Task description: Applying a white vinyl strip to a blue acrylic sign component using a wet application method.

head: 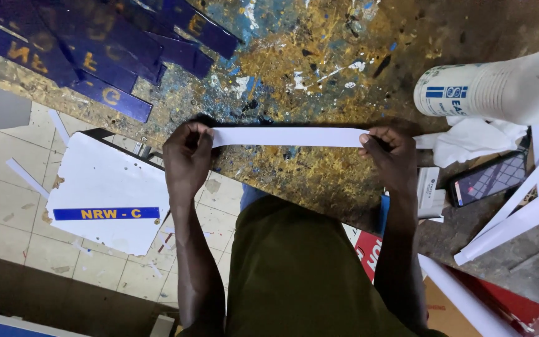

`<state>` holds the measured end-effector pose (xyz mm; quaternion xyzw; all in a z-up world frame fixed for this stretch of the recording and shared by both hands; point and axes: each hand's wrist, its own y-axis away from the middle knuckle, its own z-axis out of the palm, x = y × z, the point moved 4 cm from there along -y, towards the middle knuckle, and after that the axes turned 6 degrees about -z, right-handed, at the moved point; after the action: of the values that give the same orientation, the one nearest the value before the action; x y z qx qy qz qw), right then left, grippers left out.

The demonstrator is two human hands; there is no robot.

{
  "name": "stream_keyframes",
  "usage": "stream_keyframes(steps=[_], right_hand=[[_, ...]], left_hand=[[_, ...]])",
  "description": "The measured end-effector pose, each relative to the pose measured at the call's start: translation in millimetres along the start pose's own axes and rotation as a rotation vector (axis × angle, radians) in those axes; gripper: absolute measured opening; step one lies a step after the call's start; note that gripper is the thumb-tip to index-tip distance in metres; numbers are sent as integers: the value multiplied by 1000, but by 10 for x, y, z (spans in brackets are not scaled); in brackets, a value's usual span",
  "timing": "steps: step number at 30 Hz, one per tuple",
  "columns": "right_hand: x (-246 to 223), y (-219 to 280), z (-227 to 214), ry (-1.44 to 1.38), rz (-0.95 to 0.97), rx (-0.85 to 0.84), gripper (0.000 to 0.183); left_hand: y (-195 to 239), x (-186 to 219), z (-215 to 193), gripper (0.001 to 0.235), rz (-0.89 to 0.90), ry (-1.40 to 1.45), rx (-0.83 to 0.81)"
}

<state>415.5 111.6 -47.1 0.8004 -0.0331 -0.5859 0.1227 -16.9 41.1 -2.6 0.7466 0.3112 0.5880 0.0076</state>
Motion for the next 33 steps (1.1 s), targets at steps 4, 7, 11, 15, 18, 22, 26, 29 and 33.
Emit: stream_keyframes(steps=[4, 7, 11, 15, 18, 22, 26, 29, 33], right_hand=[[-23, 5, 36, 2, 14, 8, 29], [-84, 15, 70, 28, 12, 17, 29], [-152, 45, 110, 43, 2, 45, 32], [-22, 25, 75, 43, -3, 41, 30], [-92, 22, 100, 41, -8, 57, 31], [-13, 8, 70, 29, 19, 68, 31], [-92, 15, 103, 30, 24, 86, 31], [-89, 25, 115, 7, 27, 90, 29], [-129, 48, 132, -1, 22, 116, 30]], left_hand=[[-14, 11, 26, 6, 57, -132, 68], [-58, -51, 17, 7, 77, -191, 93], [-61, -28, 31, 8, 90, -203, 132], [-79, -131, 41, 9, 61, -249, 140], [-98, -130, 40, 9, 40, -268, 130], [-104, -152, 44, 6, 51, -290, 167], [-107, -203, 51, 4, 68, -305, 181], [-94, -174, 42, 4, 67, -300, 171], [-132, -260, 54, 3, 82, -321, 170]])
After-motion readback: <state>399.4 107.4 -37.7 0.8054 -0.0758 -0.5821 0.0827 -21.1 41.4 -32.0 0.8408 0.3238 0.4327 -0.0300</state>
